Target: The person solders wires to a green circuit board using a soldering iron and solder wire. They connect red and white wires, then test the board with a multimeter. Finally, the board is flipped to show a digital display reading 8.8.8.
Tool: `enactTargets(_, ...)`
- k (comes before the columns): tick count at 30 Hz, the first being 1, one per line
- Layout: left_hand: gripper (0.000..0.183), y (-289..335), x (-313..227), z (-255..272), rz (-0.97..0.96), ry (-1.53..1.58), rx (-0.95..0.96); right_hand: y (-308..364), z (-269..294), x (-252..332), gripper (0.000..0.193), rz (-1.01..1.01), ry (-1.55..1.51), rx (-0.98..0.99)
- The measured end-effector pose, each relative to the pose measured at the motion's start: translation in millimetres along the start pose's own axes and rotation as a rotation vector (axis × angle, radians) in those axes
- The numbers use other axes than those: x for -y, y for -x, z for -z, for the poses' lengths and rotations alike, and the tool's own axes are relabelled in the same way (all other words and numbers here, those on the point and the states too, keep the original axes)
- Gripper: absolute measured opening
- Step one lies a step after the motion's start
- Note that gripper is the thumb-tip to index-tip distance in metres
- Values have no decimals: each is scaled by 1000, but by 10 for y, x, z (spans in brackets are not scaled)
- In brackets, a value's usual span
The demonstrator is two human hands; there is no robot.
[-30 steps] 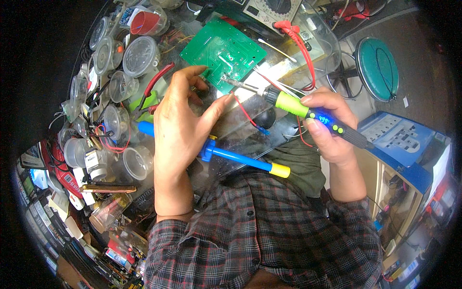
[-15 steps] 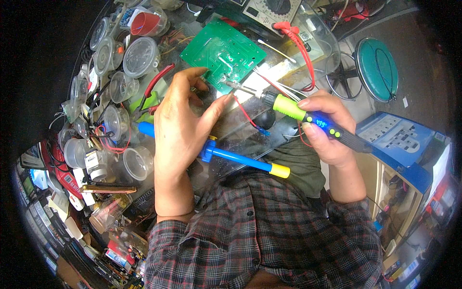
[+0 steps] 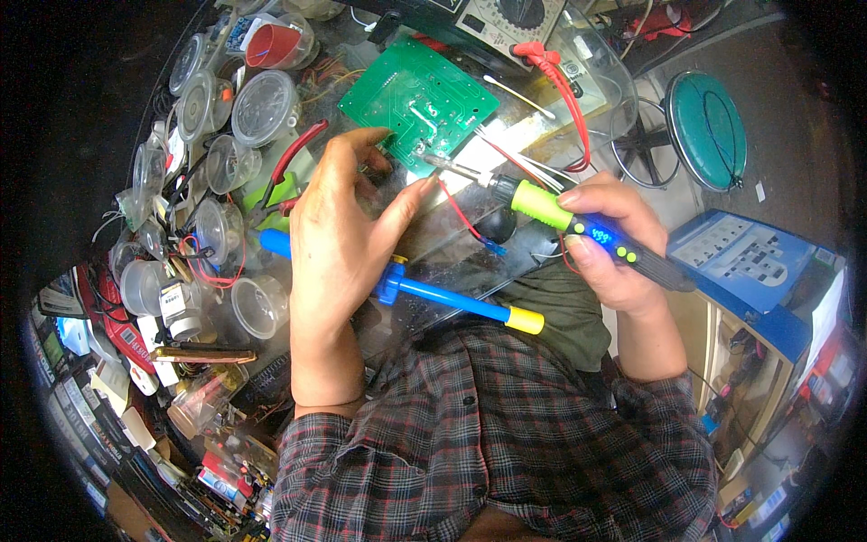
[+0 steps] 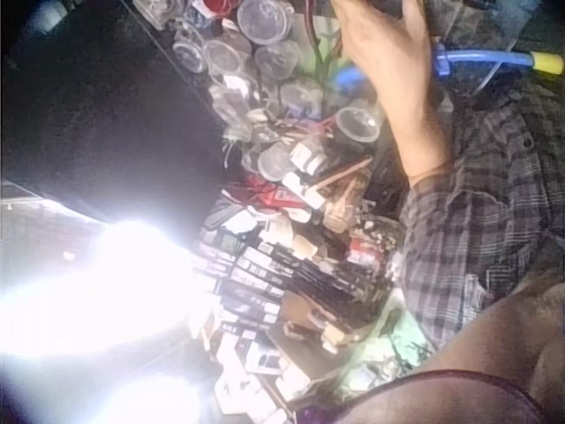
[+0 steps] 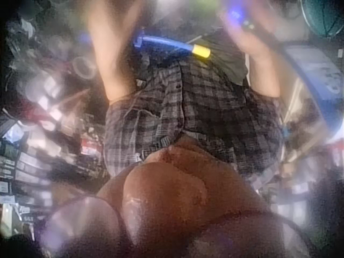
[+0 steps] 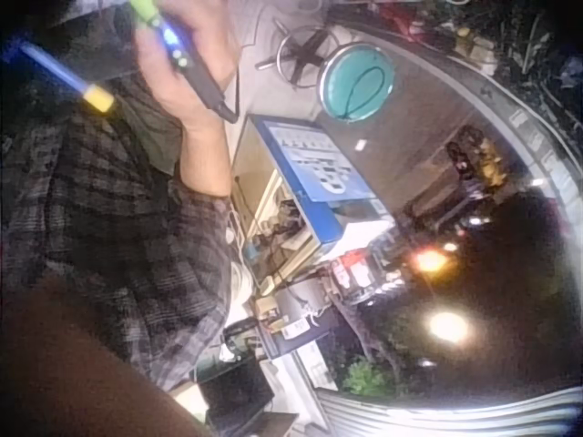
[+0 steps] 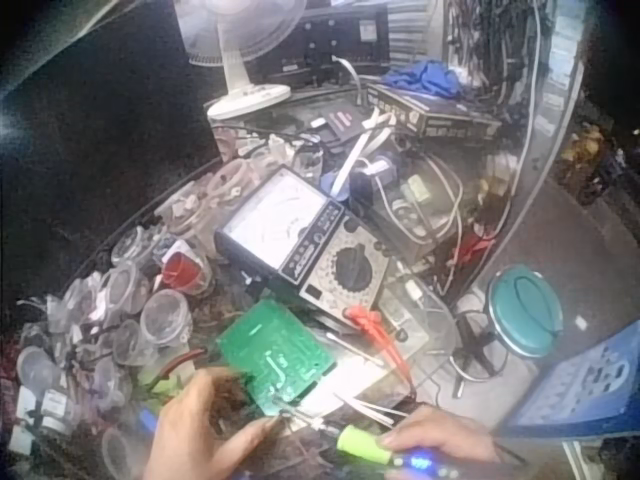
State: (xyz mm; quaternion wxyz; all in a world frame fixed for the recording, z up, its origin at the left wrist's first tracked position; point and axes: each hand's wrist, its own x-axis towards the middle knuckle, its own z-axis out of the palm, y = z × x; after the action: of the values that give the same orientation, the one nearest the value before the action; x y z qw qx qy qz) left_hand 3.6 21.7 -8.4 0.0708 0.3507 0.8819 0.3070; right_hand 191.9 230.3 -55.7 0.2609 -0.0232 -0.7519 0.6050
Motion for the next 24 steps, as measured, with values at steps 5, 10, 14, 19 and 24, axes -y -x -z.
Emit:
enactTargets(5, 56, 1, -27, 6, 22, 13, 2, -17, -7, 9, 34, 1, 52, 21)
enactTargets(10, 55, -4, -20, 12, 1, -8, -2, 19, -15, -21, 32, 9, 27, -23)
enactTargets(14, 54, 10, 35, -12, -32, -19, -27, 32, 7, -4, 32, -2, 31, -12)
enactTargets(19, 54, 1, -7, 9, 20, 0, 13, -2, 11, -11, 31, 18, 50, -2)
enactTargets(24, 54, -1, -25, 9, 11, -8, 5, 23, 17, -48, 31, -13, 6, -15)
